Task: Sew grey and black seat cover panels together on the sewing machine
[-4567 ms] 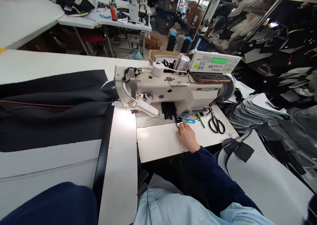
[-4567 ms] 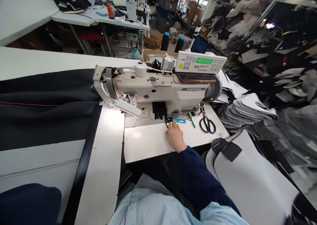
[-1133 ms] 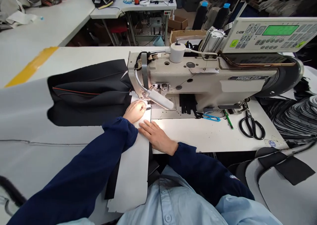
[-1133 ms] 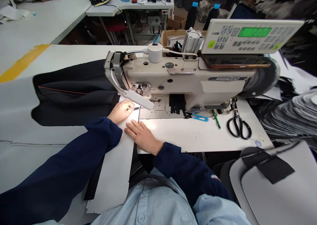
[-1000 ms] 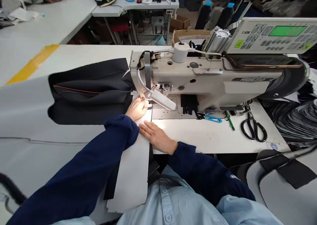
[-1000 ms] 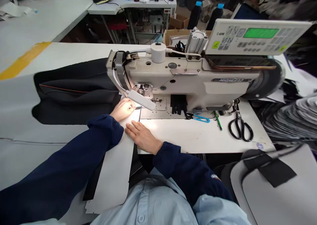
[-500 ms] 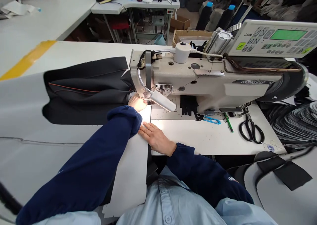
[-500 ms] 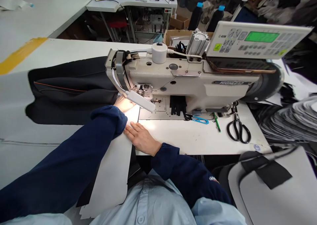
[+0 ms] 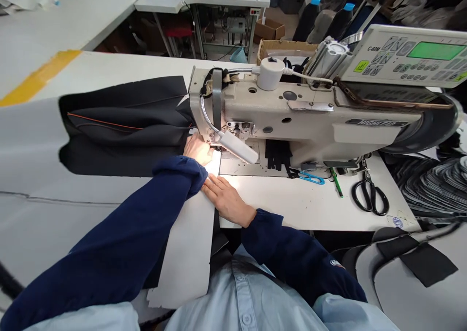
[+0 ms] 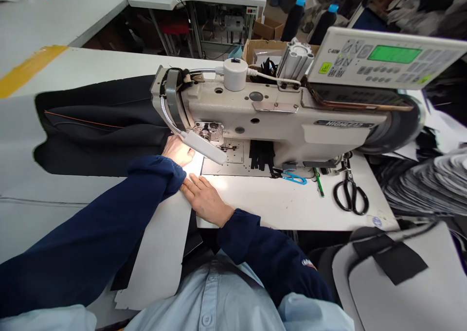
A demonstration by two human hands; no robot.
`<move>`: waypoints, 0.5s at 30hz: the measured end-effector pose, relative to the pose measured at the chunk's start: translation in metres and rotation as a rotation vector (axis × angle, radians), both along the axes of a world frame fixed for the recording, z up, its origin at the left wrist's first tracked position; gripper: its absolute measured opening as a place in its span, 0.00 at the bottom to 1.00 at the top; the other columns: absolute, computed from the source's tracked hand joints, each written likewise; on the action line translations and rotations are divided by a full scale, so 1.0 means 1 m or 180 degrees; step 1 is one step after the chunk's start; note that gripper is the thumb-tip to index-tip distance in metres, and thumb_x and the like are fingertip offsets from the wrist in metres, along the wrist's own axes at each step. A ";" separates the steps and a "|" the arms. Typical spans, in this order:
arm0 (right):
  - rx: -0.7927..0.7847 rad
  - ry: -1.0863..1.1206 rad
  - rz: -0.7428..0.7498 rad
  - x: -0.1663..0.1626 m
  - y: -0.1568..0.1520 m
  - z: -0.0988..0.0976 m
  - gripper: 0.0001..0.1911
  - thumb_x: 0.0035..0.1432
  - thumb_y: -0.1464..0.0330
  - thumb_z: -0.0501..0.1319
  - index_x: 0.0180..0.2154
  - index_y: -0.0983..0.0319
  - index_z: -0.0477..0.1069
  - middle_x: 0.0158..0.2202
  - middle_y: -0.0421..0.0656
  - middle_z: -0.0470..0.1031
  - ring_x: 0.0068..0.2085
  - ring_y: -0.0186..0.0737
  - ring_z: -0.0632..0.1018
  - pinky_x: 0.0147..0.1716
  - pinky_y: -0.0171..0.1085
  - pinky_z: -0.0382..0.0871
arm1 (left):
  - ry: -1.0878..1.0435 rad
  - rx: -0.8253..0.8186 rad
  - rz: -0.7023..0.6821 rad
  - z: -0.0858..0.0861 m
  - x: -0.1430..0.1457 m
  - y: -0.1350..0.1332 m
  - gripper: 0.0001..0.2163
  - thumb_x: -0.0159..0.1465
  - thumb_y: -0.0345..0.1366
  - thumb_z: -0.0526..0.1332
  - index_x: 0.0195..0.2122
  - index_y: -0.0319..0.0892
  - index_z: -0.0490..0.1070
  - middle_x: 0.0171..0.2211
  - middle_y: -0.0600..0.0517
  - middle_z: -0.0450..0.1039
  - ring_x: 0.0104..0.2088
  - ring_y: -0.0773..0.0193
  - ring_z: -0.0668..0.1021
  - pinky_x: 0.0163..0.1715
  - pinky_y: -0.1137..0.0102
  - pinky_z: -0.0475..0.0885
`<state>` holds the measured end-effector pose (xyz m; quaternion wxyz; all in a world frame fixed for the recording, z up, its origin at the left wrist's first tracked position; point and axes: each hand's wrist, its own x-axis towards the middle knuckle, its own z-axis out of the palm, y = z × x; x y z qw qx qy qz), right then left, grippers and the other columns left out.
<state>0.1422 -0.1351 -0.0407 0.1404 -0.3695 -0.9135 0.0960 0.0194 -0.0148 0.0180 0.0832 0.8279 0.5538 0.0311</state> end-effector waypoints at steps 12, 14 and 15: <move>-0.0728 0.1008 -0.1196 -0.001 -0.041 0.004 0.07 0.54 0.76 0.53 0.35 0.64 0.67 0.37 0.51 0.70 0.39 0.47 0.72 0.39 0.45 0.72 | 0.0731 -0.0210 -0.0264 0.017 -0.002 -0.069 0.24 0.60 0.50 0.56 0.49 0.36 0.68 0.51 0.36 0.66 0.51 0.44 0.69 0.46 0.55 0.68; -0.1259 0.1840 -0.1152 -0.011 -0.048 0.006 0.10 0.56 0.76 0.51 0.40 0.64 0.67 0.41 0.50 0.70 0.42 0.43 0.73 0.42 0.41 0.72 | 0.0842 -0.0241 -0.0178 0.021 0.011 -0.061 0.24 0.56 0.48 0.59 0.47 0.33 0.69 0.49 0.34 0.66 0.51 0.42 0.68 0.45 0.54 0.68; -0.1541 0.2280 -0.1128 -0.019 -0.052 0.005 0.12 0.58 0.74 0.50 0.43 0.63 0.66 0.42 0.48 0.70 0.43 0.41 0.73 0.43 0.40 0.72 | 0.0925 -0.0295 -0.0142 0.023 0.016 -0.056 0.24 0.55 0.46 0.59 0.47 0.33 0.69 0.48 0.34 0.67 0.50 0.42 0.69 0.44 0.55 0.69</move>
